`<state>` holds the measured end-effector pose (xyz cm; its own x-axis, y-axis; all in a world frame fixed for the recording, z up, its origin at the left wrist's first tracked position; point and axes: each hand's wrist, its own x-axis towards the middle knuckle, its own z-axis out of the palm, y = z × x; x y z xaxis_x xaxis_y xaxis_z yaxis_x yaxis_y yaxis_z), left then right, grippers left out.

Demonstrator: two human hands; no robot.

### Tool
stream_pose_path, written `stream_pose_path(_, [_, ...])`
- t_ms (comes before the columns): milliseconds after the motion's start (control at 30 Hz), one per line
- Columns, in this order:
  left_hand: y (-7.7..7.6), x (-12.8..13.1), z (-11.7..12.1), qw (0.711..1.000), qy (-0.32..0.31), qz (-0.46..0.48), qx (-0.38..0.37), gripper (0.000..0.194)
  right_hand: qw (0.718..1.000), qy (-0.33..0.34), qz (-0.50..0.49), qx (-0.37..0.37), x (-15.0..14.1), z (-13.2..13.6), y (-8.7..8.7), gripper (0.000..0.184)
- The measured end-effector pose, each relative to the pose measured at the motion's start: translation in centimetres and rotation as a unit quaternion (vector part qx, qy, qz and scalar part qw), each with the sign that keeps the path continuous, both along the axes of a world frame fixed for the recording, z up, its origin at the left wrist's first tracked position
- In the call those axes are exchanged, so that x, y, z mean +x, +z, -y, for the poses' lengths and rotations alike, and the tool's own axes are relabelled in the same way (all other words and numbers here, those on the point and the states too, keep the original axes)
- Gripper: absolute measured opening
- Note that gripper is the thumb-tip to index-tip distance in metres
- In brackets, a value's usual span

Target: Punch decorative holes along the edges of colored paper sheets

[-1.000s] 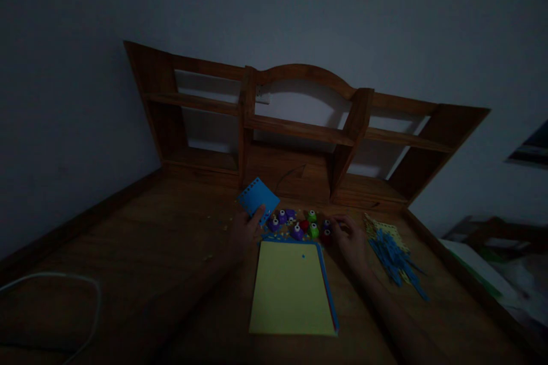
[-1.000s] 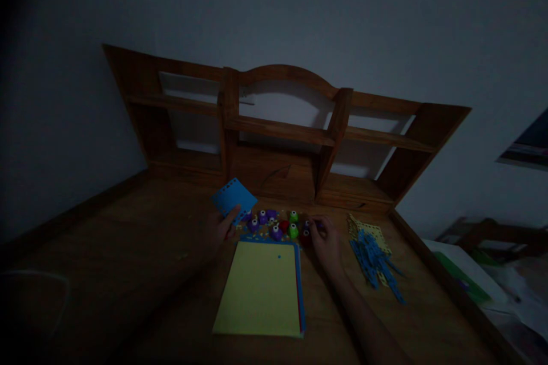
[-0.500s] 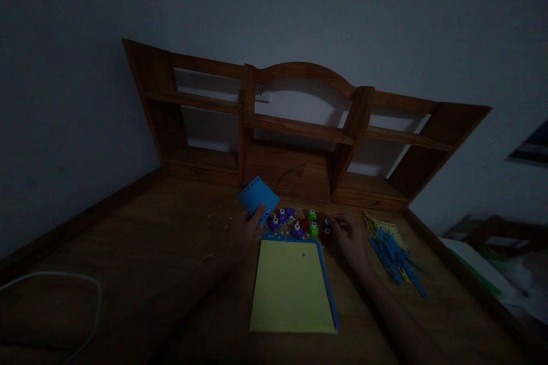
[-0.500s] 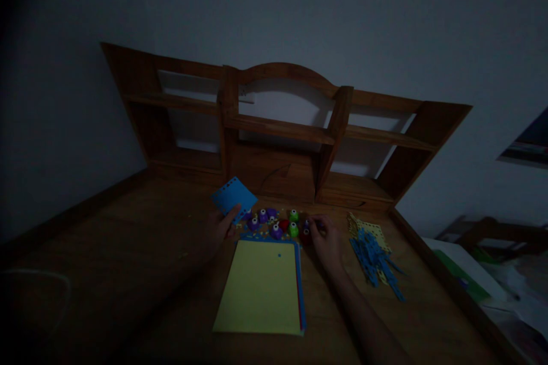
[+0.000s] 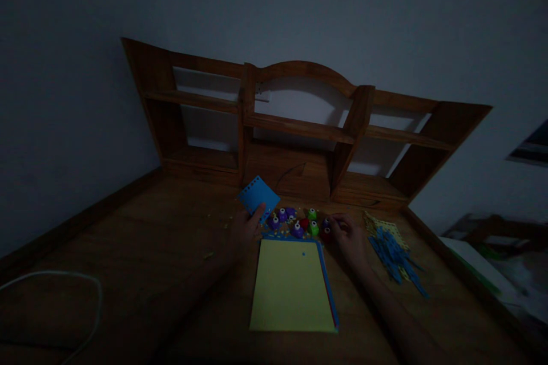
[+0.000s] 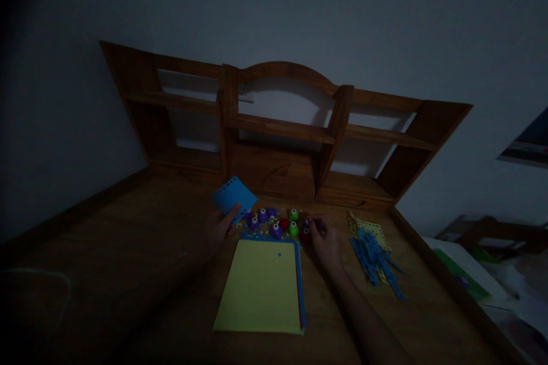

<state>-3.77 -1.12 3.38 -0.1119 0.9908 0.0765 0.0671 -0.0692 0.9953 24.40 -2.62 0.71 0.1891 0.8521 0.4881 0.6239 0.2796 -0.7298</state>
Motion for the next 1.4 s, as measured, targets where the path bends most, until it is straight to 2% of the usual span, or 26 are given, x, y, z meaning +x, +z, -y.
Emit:
stream_pose_path(367, [-0.1,0.0,-0.1,1.0,0.002,0.001,-0.006,0.051,1.0,0.007,0.011,0.009,0.1,-0.2,-0.2,0.028])
stream_pose_path(633, [0.6,0.1,0.5,1.0,0.01,0.002,-0.008,0.052,0.999,-0.052,-0.009,0.01,0.9,-0.5,-0.9,0.034])
stream_pose_path(900, [0.0,-0.1,0.0,1.0,0.006,-0.023,-0.008,0.053,0.988,-0.067,0.137,0.019,1.6,-0.9,-1.7,0.037])
stream_pose_path(1100, [0.0,0.0,0.2,1.0,0.005,-0.021,-0.006,0.052,0.983,-0.038,0.178,0.001,1.2,-1.0,-2.2,0.044])
stream_pose_path(1233, [-0.1,0.0,0.2,1.0,-0.008,-0.008,-0.005,0.05,0.986,-0.028,0.163,-0.002,1.2,-0.9,-2.0,0.035])
stream_pose_path(1400, [1.2,0.2,0.8,1.0,0.005,-0.005,-0.022,0.049,0.989,-0.015,0.146,-0.02,1.2,-0.8,-1.7,0.029])
